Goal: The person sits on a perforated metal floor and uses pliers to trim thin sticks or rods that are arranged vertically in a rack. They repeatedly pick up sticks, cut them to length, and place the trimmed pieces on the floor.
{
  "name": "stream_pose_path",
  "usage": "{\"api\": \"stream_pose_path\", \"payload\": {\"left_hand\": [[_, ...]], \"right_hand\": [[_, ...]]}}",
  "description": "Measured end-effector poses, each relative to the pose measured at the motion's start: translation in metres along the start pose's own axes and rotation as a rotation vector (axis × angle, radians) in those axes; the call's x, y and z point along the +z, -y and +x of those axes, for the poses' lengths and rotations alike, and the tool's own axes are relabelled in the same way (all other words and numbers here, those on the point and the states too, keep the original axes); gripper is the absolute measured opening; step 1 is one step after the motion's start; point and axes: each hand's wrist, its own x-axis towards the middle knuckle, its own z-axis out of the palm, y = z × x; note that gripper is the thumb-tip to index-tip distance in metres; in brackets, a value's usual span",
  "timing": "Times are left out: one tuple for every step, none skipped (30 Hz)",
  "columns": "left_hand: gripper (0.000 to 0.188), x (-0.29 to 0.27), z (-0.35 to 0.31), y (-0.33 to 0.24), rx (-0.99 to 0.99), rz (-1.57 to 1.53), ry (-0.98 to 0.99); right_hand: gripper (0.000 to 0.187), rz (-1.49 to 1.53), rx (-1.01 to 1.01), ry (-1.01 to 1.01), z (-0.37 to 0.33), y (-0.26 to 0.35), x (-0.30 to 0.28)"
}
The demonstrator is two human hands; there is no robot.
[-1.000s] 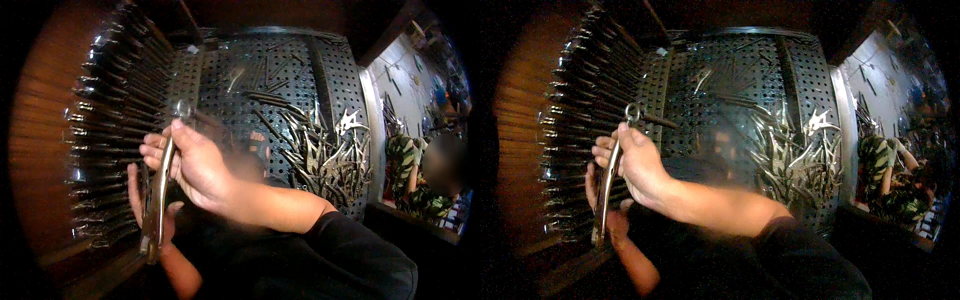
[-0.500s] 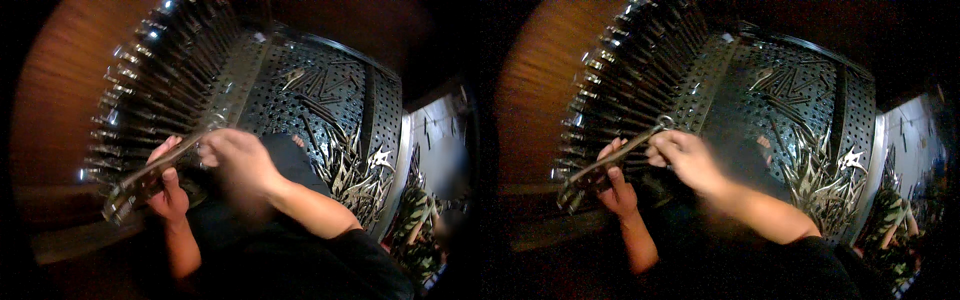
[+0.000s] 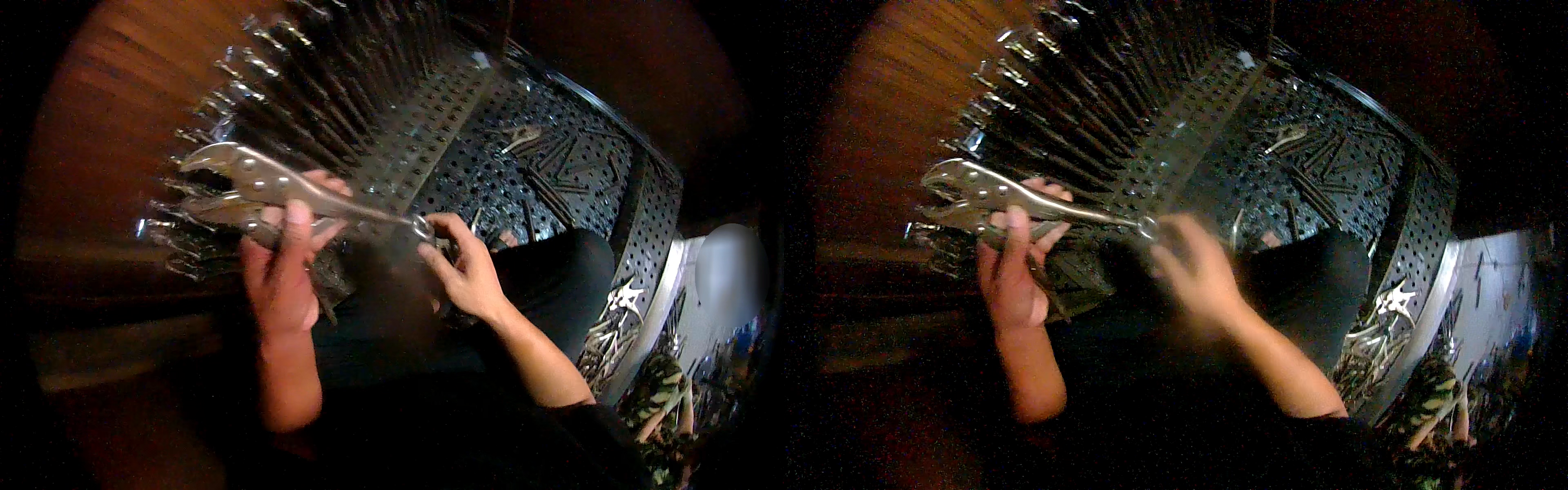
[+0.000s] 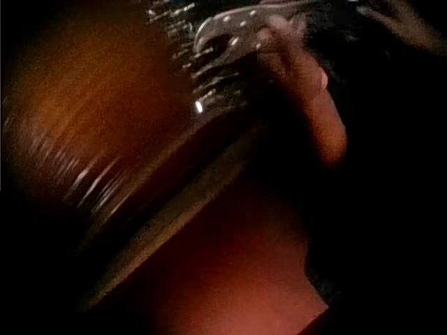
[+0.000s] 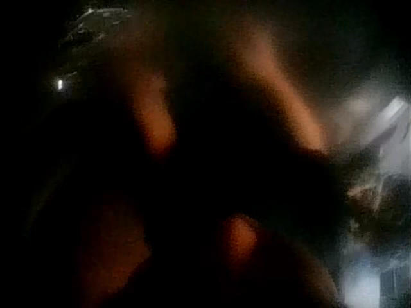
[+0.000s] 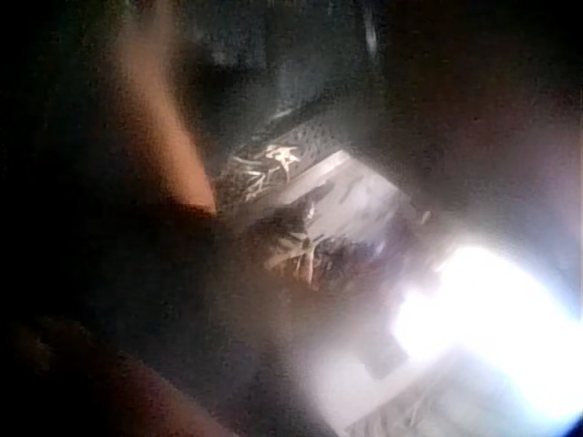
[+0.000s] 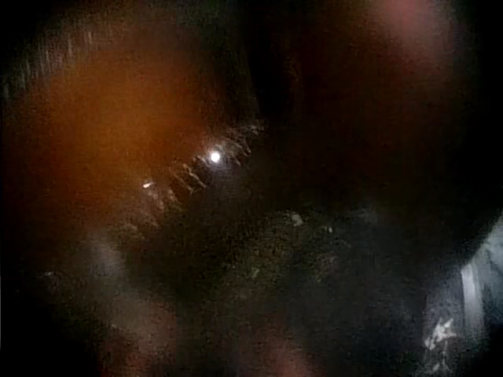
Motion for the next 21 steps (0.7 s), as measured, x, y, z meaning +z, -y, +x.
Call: {"api": "stream_pose_path", "payload": {"left_hand": [[0.035, 0.000, 0.001, 0.006, -0.003, -0.026, 0.035], [0.034, -0.001, 0.001, 0.008, -0.005, -0.042, 0.063], [0.034, 0.003, 0.000, 0.005, -0.025, -0.034, 0.055], [0.033, 0.002, 0.002, 0.005, -0.055, -0.061, 0.074], [0.033, 0.002, 0.003, 0.007, -0.076, -0.068, 0.101], [0.033, 0.001, 0.005, 0.009, -0.096, -0.074, 0.128], [0.034, 0.000, 0.006, 0.011, -0.113, -0.124, 0.141], [0.034, 0.000, 0.008, 0.014, -0.151, -0.155, 0.172], [0.035, 0.000, 0.010, 0.015, -0.188, -0.185, 0.203], [0.035, -0.002, 0.012, 0.015, -0.223, -0.214, 0.234], [0.040, -0.005, 0.015, 0.020, -0.246, -0.222, 0.272], [0.043, -0.010, 0.015, 0.025, -0.206, -0.267, 0.351], [0.046, -0.014, 0.015, 0.033, -0.164, -0.309, 0.431], [0.049, -0.010, 0.016, 0.043, -0.125, -0.371, 0.530], [0.051, -0.010, 0.011, 0.050, -0.156, -0.367, 0.535], [0.053, -0.009, 0.007, 0.056, -0.182, -0.362, 0.538], [0.056, -0.007, 0.004, 0.062, -0.212, -0.369, 0.550], [0.051, -0.005, 0.001, 0.063, -0.288, -0.534, 0.491], [0.045, -0.004, 0.002, 0.062, -0.302, -0.498, 0.443], [0.039, -0.003, 0.001, 0.057, -0.313, -0.452, 0.386], [0.034, -0.003, 0.001, 0.056, -0.325, -0.407, 0.329]], "right_hand": [[0.046, -0.028, -0.067, -0.016, -0.002, 0.000, 0.000], [0.050, -0.047, -0.134, -0.024, -0.003, 0.001, 0.002], [0.061, -0.110, -0.118, -0.012, -0.001, 0.005, 0.002], [0.059, -0.074, -0.160, -0.031, -0.001, 0.013, 0.004], [0.052, -0.166, -0.248, -0.023, 0.001, 0.018, 0.001], [0.045, -0.256, -0.337, -0.016, 0.004, 0.020, -0.002], [0.038, -0.307, -0.361, 0.012, 0.008, 0.019, 0.000], [0.031, -0.363, -0.380, 0.034, 0.012, 0.016, 0.001], [0.025, -0.418, -0.401, 0.057, 0.015, 0.016, 0.002], [0.020, -0.395, -0.358, 0.041, 0.013, 0.017, 0.006], [0.016, -0.380, -0.315, 0.022, 0.010, 0.016, 0.009], [0.013, -0.355, -0.278, 0.012, 0.006, 0.017, 0.014], [0.013, -0.337, -0.241, -0.010, 0.005, 0.017, 0.018], [0.013, -0.342, -0.198, -0.050, 0.002, 0.017, 0.015], [0.013, -0.321, -0.157, -0.067, 0.000, 0.016, 0.019], [0.014, -0.302, -0.116, -0.083, 0.000, 0.015, 0.023], [0.017, -0.326, -0.191, -0.103, 0.000, 0.011, 0.023], [0.017, -0.313, -0.178, -0.092, 0.000, 0.011, 0.023], [0.018, -0.301, -0.164, -0.083, -0.001, 0.013, 0.023], [0.019, -0.278, -0.154, -0.064, -0.001, 0.017, 0.025], [0.022, -0.314, -0.041, -0.044, -0.001, 0.030, 0.026]]}}
